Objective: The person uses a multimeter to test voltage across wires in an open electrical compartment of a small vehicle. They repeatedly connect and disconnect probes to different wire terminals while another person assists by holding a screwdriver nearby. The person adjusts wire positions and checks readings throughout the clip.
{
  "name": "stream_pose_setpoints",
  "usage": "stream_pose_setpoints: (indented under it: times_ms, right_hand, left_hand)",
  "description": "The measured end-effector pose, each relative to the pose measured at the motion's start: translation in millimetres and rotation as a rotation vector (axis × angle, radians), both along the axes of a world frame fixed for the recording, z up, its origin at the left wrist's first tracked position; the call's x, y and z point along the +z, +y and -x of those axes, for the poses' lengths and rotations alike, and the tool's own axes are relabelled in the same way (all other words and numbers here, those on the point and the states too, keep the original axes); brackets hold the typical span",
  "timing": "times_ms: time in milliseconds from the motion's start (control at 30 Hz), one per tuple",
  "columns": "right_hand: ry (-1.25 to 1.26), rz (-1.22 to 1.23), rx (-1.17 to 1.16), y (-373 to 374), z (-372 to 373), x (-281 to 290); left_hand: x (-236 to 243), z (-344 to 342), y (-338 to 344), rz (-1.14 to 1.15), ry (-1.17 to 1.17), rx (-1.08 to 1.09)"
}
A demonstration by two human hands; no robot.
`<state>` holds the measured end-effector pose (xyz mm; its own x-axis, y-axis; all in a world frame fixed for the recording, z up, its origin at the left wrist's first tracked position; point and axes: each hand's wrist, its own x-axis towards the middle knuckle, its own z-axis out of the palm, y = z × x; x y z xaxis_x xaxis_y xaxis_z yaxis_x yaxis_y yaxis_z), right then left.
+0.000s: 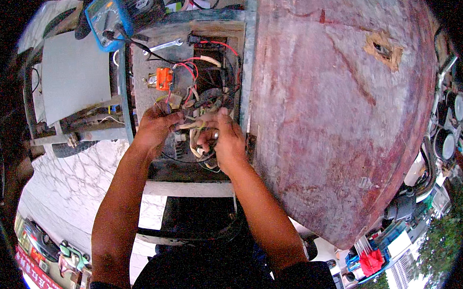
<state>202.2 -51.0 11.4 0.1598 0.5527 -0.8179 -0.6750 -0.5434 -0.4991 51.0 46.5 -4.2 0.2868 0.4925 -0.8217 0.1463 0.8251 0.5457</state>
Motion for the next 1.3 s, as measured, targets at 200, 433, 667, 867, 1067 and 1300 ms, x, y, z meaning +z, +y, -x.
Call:
stream_pose_setpoints:
  times_ms: [200,433,667,867,1067,1300]
  right_hand:
    - [-0.030,-0.107,-0.167,-27.3,3.7,8.3]
    - [0.094,-0.083,-0.205,-30.0,1.2,11.3]
    - [0.067,-0.110,-0.203,-34.2,-0.4,10.6]
    - [-0.060,-0.104,-0.074,-28.2,-1.3,15.1]
    - [0.059,-0.047,-0.049,-24.3,-7.2,9.0]
    - [-0.010,-0.045,-0.052,-19.7,-4.1,12.3]
  left_hand:
    - [-2.9,1.4,10.2,0.038,0.068,-0.096]
    - [-9.3,4.7,7.3,0.047,0.056,-0.055]
    - [-2.7,-9.4,3.9,-0.012,0.072,-0.027]
    - [-2.5,-11.5,5.0,0.065,0.061,0.036]
    - [-6.1,-12.9,14.6,0.141,0.039,-0.028]
    - [-8.9,-2.2,10.4,0.191,-0.104,0.060]
